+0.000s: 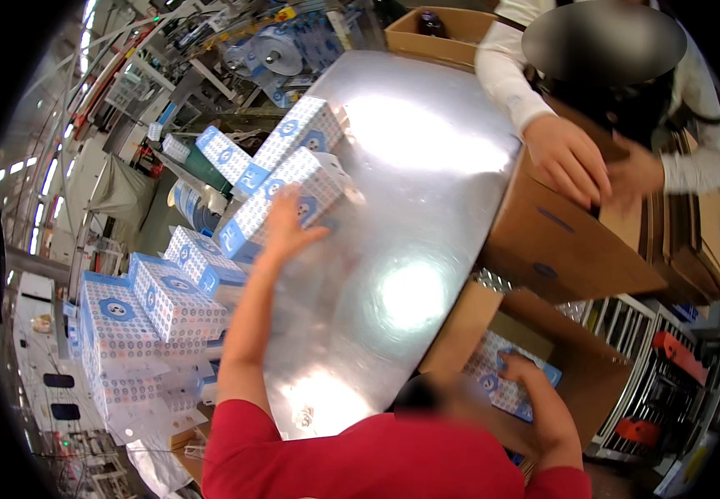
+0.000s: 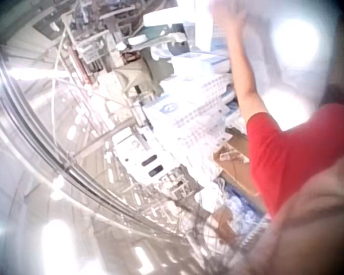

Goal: The person packs product boxes into larger cardboard cartons, using shears to cut plastic film and placing the filled cartons onto a conveyor belt.

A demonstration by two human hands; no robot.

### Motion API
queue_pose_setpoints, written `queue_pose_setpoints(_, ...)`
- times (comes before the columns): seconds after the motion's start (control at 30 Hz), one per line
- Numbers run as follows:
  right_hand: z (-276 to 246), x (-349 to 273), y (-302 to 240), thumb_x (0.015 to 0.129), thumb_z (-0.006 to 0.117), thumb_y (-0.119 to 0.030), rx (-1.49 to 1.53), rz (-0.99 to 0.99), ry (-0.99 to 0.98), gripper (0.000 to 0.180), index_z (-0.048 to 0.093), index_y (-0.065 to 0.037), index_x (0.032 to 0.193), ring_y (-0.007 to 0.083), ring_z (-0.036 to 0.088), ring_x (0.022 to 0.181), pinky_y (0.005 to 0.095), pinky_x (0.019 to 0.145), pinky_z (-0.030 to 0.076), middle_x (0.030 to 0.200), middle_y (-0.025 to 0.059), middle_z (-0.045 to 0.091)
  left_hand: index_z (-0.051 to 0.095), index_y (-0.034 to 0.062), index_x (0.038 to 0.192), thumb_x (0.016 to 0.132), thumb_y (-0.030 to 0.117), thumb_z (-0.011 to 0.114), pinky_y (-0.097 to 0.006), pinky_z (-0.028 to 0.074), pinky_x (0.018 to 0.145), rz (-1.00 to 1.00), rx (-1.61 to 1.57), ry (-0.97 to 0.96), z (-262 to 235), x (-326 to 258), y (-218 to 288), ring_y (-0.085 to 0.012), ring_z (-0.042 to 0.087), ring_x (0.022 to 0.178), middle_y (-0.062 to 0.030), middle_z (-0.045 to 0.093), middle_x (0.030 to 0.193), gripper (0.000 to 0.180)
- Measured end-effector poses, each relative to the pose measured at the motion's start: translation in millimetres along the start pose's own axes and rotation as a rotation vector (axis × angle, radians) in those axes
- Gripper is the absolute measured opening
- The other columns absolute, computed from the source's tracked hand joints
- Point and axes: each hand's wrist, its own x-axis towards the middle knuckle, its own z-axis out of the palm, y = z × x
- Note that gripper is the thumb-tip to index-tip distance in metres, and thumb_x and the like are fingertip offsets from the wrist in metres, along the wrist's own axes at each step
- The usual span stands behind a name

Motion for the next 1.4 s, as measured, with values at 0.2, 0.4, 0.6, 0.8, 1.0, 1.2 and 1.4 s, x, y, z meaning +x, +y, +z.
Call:
queue_pose_setpoints(0.2,-133,-59,-141,0.074,0.06,-0.021,0.085,-0.293,0.499,0.039,0.056,-0.007,0.11,0.0309,0.057,0.091,0.0365,0.078,0.048,0.097,0.0153,0.06,0.023,0.0085,0.138,0.053,0.03,0.076,-0.042,0.043,0.083,-0.108,-0.065,-0.257,-6,-12,-127,-0.0378,0.053,0.097,-0.0211,0.055,0.106,0.102)
queue_pose_setpoints(0.4,-255,-34,-241,0.064,0.06,0.003,-0.379,-0.513,0.9,0.06,0.049,-0.011,0.121,0.0341,0.043,0.114,0.0416,0.095,0.036,0.126,0.0152,0.044,0.037,0.0107,0.132,0.053,0.026,0.075,-0.042,0.03,0.099,0.617,-0.499,-0.454,-4,-25,-12,-0.03,0.045,0.113,-0.0157,0.051,0.117,0.089)
queue_pose_setpoints(0.6,-239,0,-309,0.069,0.058,-0.004,-0.909,-1.307,0.35,0.056,0.045,-0.019,0.122,0.0248,0.042,0.116,0.0423,0.106,0.023,0.12,0.0084,0.048,0.033,0.0119,0.135,0.064,0.052,0.068,-0.042,0.03,0.099,-0.098,0.017,0.082,30,88,-57,-0.0425,0.034,0.119,-0.0303,0.033,0.129,0.089)
queue_pose_setpoints(0.8,-220,12,-290,0.067,0.064,-0.01,-0.912,-1.144,0.382,0.061,0.042,-0.019,0.123,0.0188,0.048,0.104,0.0418,0.097,0.03,0.104,0.0039,0.052,0.025,0.0075,0.137,0.066,0.045,0.063,-0.044,0.044,0.081,-0.405,-0.002,-0.195,31,68,-42,-0.0425,0.05,0.099,-0.0278,0.042,0.114,0.088)
queue_pose_setpoints(1.0,-200,-26,-279,0.061,0.066,-0.01,-0.744,-0.975,0.275,0.051,0.049,-0.009,0.109,0.0214,0.051,0.098,0.0394,0.085,0.034,0.1,0.008,0.053,0.023,0.0044,0.137,0.073,0.038,0.059,-0.044,0.046,0.075,-0.263,-0.188,-0.3,-2,-87,28,-0.0393,0.054,0.093,-0.0266,0.045,0.113,0.081)
queue_pose_setpoints(1.2,-164,-96,-275,0.061,0.064,-0.014,-0.647,-0.908,0.412,0.046,0.051,-0.005,0.104,0.0226,0.052,0.094,0.0376,0.083,0.035,0.093,0.0095,0.053,0.028,0.0132,0.136,0.067,0.012,0.068,-0.044,0.04,0.085,0.395,0.022,-0.279,-83,-115,40,-0.0326,0.046,0.109,-0.0156,0.041,0.128,0.08)
queue_pose_setpoints(1.4,-191,-211,-194,0.056,0.073,-0.024,-0.049,-0.769,0.798,0.073,0.044,-0.002,0.119,0.0283,0.049,0.105,0.039,0.088,0.036,0.112,0.0146,0.052,0.037,0.0175,0.132,0.056,0.017,0.075,-0.049,0.029,0.094,0.732,0.132,-0.433,-14,-84,42,-0.0336,0.04,0.111,-0.0169,0.041,0.122,0.084)
